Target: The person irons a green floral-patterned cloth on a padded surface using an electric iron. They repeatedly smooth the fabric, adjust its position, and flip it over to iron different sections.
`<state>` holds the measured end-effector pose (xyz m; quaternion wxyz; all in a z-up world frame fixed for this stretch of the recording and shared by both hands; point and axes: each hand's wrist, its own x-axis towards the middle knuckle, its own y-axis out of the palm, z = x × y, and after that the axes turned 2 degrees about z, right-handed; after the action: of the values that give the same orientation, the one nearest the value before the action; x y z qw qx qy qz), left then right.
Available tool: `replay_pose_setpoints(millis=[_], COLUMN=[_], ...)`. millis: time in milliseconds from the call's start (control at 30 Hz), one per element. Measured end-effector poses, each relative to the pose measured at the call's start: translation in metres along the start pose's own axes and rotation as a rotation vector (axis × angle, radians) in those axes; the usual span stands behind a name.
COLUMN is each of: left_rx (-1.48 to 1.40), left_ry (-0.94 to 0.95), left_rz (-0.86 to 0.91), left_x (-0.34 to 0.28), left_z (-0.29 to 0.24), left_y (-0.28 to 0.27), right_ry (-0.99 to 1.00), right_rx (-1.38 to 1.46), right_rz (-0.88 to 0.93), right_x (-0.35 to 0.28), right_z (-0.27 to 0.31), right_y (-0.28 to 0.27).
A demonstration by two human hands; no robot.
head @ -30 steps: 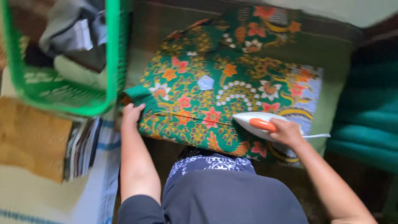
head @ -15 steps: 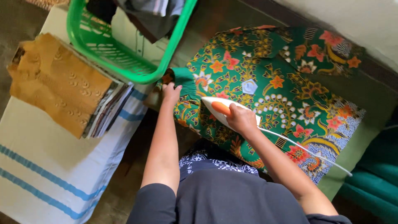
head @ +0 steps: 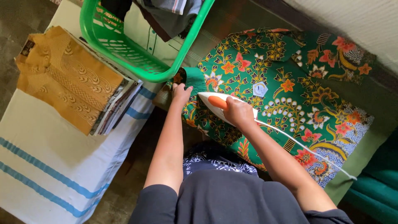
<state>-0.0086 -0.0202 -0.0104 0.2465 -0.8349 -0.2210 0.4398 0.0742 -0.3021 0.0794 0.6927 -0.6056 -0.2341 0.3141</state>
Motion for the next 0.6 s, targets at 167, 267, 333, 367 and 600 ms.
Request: replay_pose_setpoints(millis=[167,267,333,367,600], left_rx=[0.033,0.041,0.046,0.066,0.136], left_ry=[0.031,0.043,0.052,0.061,0.093], left_rz=[-0.003,-0.003,0.002,-0.028,-0.109], left_x=[0.002,-0.010,-0.014,-0.013,0.014], left_z=[0.002,-0.007,-0.008,-0.007,0.012], left_y=[0.002,-0.005,-0.005,-0.004,0.014], right_ry=[0.006,0.006,0.017,0.014,0.156], right_rx=[0.016,0.031,0.018,0.043,0.153], right_rz=[-0.023,-0.044,-0.066,-0.056,0.238], right_x=[0.001,0.001,-0.001,-0.001,-0.010], right_z=[-0.006,-0.004,-0.002,-0.002,-0.025], right_y=[0.022,0.016,0.014,0.016,0.003])
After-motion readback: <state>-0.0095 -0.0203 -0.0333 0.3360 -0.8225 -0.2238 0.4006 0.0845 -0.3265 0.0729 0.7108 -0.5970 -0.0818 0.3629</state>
